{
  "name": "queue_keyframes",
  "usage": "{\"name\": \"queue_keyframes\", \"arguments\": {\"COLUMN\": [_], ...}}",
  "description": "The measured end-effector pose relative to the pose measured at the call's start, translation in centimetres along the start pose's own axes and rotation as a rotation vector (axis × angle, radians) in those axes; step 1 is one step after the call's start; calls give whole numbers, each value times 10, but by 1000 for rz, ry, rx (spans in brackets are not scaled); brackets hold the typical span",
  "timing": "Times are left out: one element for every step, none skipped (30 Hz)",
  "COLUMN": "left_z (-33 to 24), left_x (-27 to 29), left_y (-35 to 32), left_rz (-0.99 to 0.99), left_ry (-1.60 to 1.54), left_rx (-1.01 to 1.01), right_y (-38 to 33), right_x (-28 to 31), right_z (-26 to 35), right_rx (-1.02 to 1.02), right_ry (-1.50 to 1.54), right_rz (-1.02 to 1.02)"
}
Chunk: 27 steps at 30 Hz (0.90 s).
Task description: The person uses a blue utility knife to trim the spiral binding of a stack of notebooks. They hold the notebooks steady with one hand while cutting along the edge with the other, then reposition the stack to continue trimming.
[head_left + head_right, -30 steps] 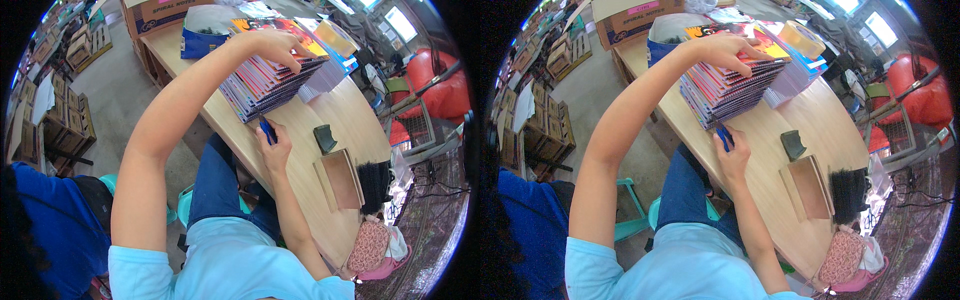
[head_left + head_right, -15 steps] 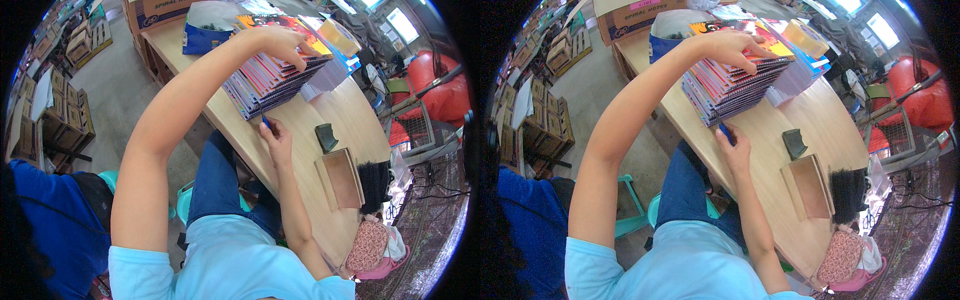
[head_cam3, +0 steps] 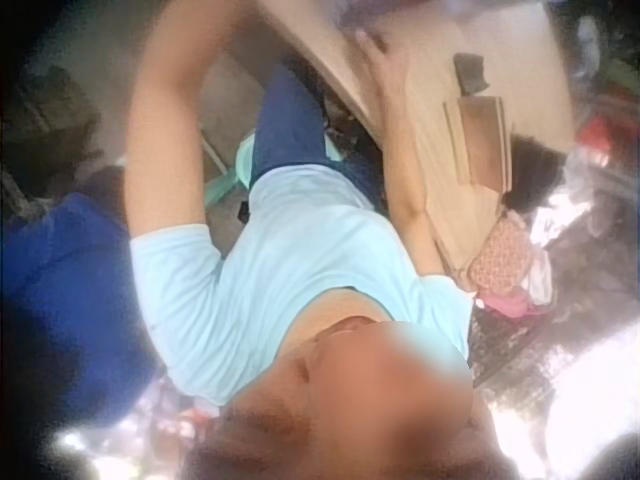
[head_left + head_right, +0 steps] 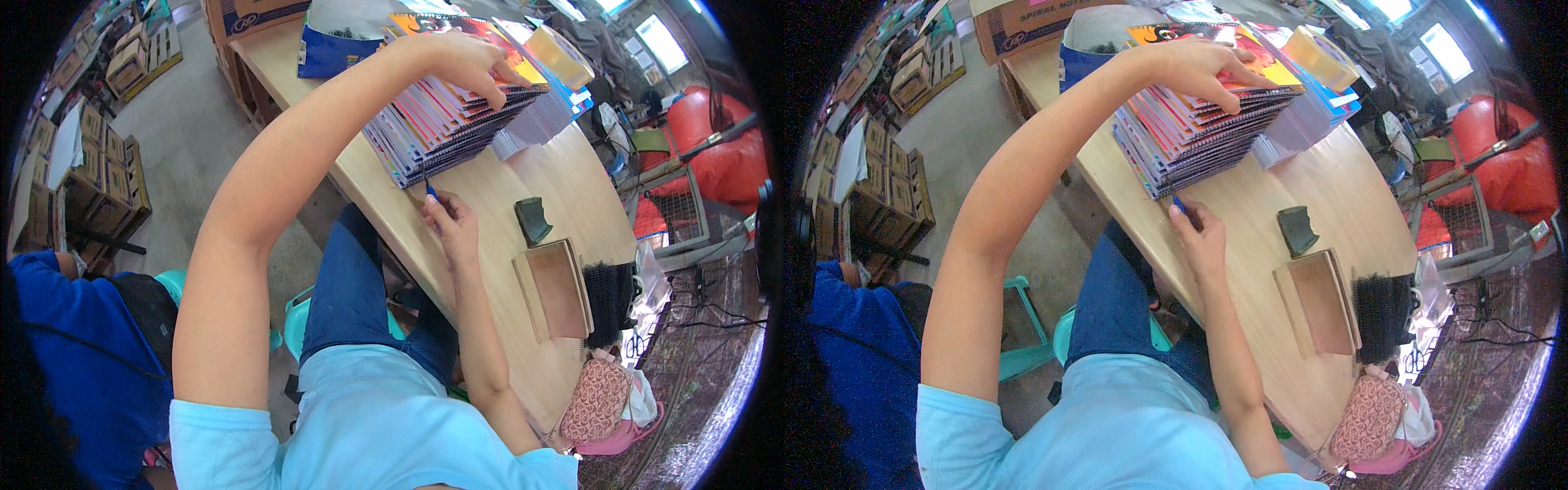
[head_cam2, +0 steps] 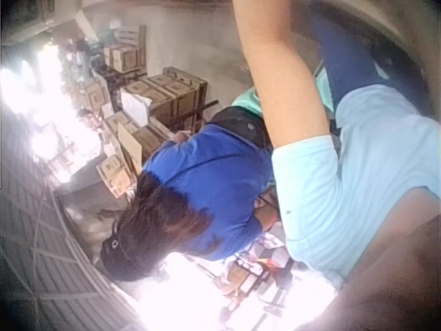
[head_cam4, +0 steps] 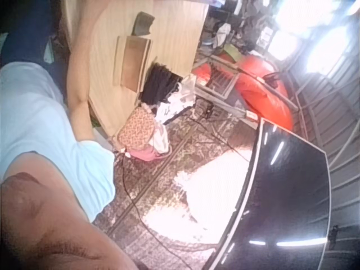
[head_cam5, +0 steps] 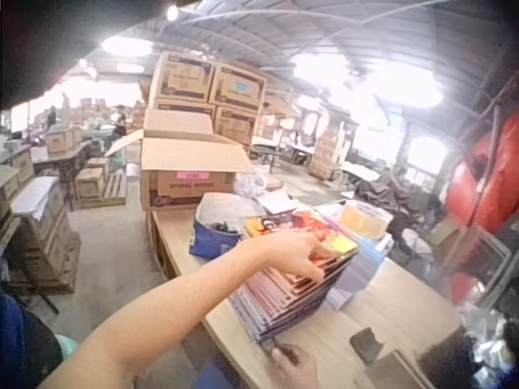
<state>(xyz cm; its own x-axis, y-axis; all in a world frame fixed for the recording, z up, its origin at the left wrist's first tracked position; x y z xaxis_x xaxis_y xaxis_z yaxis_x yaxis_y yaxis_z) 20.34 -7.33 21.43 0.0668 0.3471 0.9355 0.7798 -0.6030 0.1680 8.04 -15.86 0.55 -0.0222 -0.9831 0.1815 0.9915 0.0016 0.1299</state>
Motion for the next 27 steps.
{"name": "queue_keyframes", "arguments": {"left_z": [-1, -1, -1, 0, 1, 1, 1, 1, 3, 4, 4, 5, 6, 8, 9, -2, -2, -3, -3, -5, -2, -2, -1, 3, 4, 5, 3], "left_x": [0, -3, -1, 1, 3, 3, 3, 4, 2, 1, 1, 0, -1, 0, -2, 2, 12, 17, 19, 16, 15, 11, 8, 10, 13, 12, 11], "left_y": [1, 1, 0, -2, -3, -3, -3, -3, -1, 0, 1, 2, 2, 3, 7, -2, -3, -5, -3, -2, 0, 4, 9, 8, 5, 3, 4], "left_rz": [43, 86, 54, 22, -9, -22, -36, -50, -40, -41, -43, -42, -30, -52, -70, -87, -38, -10, 20, 50, 16, 19, 23, 20, -10, 0, 15], "left_ry": [-14, -29, -29, -29, -29, -20, -10, 0, 0, 1, 3, 6, -34, -26, -21, -26, -20, -53, -87, -124, -136, -125, -115, -95, -126, -113, -109], "left_rx": [18, 35, 22, 9, -5, -5, -4, -2, 7, 8, 9, 12, 6, -20, -51, -84, -35, -50, -67, -87, -57, -39, -22, 6, -31, -30, -43], "right_y": [-1, -6, -10, -14, -14, -14, -13, -13, -14, -14, -7, -4, -3, 0, 1, -2, 0, 6, 5, 0, -5, -10, -15, -18, -18, -16, -14], "right_x": [6, 8, 7, 6, 2, 0, -1, 0, -2, -2, 0, 0, -1, -7, -9, -13, -4, 5, 8, 8, 8, 7, 7, 3, 1, -2, -1], "right_z": [18, 23, 38, 49, 50, 52, 53, 54, 53, 53, 35, 18, 1, -10, -17, -21, -15, -2, 15, 34, 34, 35, 37, 44, 43, 41, 38], "right_rx": [282, 341, 404, 466, 492, 514, 537, 562, 587, 612, 425, 236, 49, -90, -233, -381, -346, -133, 81, 297, 376, 427, 476, 538, 543, 548, 544], "right_ry": [-247, -302, -355, -409, -459, -516, -572, -580, -583, -585, -480, -372, -262, -19, 224, 464, 339, 79, -180, -437, -404, -449, -495, -531, -547, -563, -590], "right_rz": [-83, -119, -151, -183, -171, -163, -154, -158, -161, -162, -111, -60, -9, 66, 133, 191, 196, 117, 37, -43, -103, -130, -157, -176, -163, -152, -149]}}
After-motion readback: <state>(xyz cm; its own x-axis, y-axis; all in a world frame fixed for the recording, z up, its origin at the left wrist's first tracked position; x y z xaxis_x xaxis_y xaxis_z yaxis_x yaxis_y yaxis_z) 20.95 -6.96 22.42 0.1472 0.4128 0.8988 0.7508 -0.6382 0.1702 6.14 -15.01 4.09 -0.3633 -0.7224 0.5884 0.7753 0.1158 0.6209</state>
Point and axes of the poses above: each hand's wrist, its own y-axis towards the middle knuckle, its own x-axis out of the back of the hand, z = x × y, the point moved 9 cm from there along y, towards the middle knuckle, and after that the axes turned 12 degrees about x, right-handed, at the moved point
